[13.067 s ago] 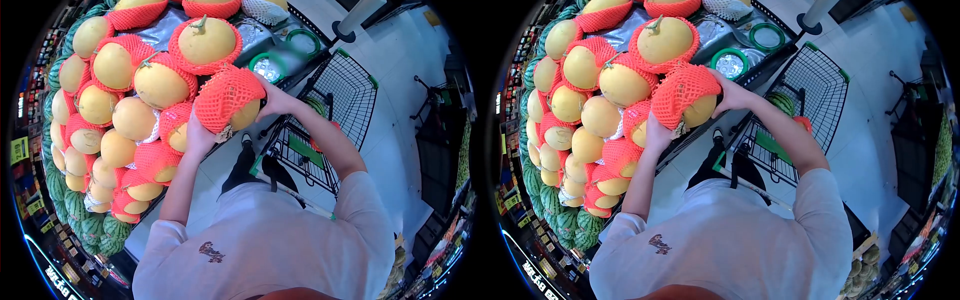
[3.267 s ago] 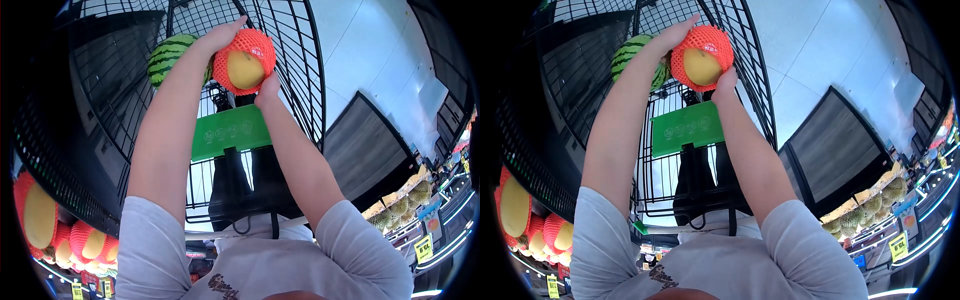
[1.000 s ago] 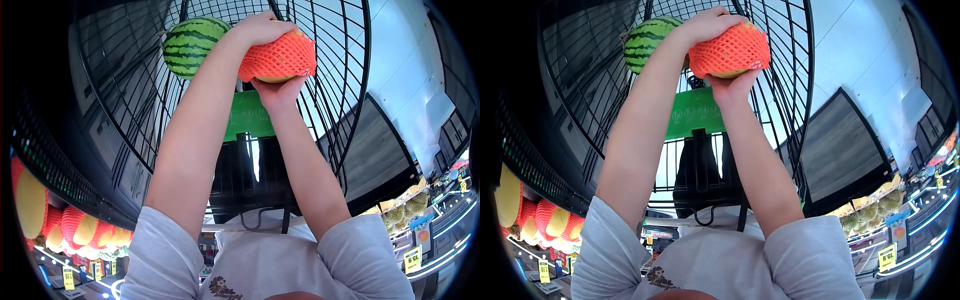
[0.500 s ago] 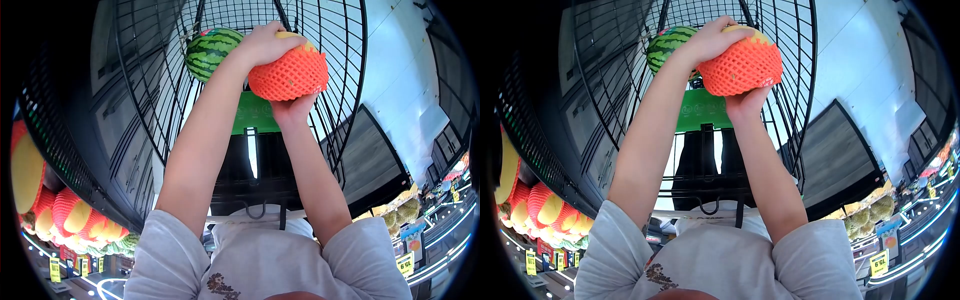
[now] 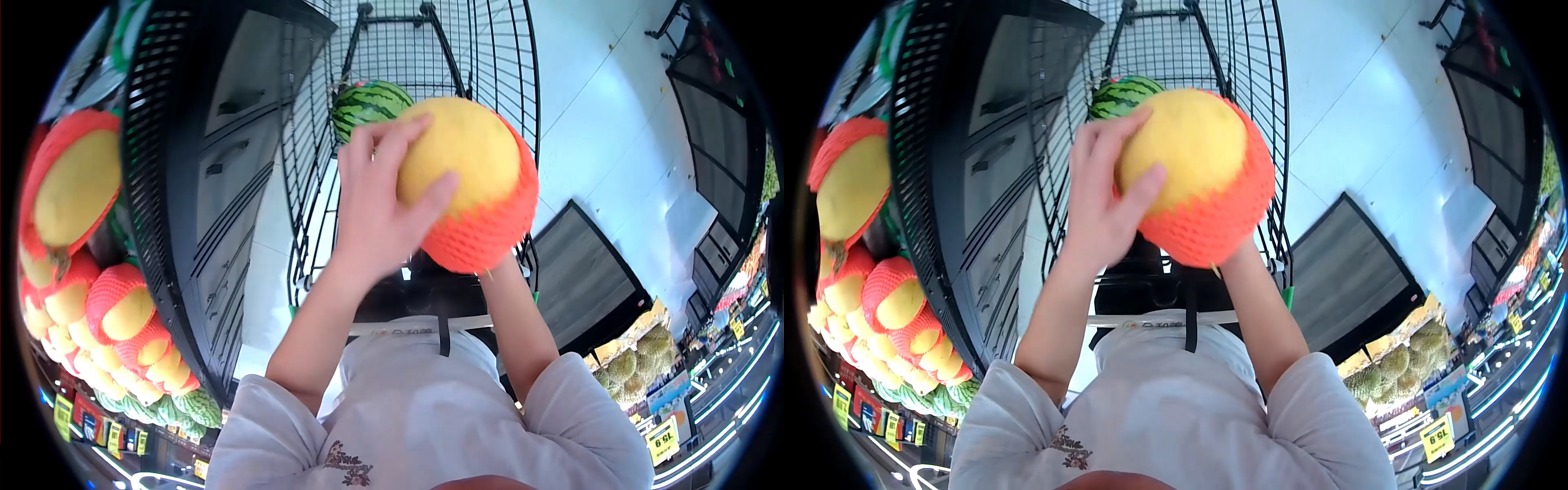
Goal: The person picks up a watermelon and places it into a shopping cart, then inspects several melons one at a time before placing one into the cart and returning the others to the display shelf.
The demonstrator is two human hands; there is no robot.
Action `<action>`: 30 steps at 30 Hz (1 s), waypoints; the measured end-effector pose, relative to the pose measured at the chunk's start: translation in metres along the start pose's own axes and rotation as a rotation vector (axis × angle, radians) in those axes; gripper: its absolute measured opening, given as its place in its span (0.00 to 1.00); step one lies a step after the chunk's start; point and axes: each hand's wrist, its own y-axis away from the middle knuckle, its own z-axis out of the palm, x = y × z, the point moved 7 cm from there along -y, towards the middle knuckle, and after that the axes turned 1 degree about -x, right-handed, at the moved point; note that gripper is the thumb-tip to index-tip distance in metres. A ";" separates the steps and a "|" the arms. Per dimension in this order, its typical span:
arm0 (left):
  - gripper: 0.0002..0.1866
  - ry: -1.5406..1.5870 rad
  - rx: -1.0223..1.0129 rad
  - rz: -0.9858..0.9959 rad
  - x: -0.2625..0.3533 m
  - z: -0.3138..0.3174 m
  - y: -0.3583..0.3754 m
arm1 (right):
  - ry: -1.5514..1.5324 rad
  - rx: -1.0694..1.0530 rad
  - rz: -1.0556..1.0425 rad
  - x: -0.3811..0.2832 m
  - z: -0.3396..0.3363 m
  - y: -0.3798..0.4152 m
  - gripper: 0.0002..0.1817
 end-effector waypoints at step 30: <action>0.48 1.987 -0.286 0.131 0.072 -0.186 0.294 | 2.010 -0.270 -0.289 0.089 0.323 0.423 0.34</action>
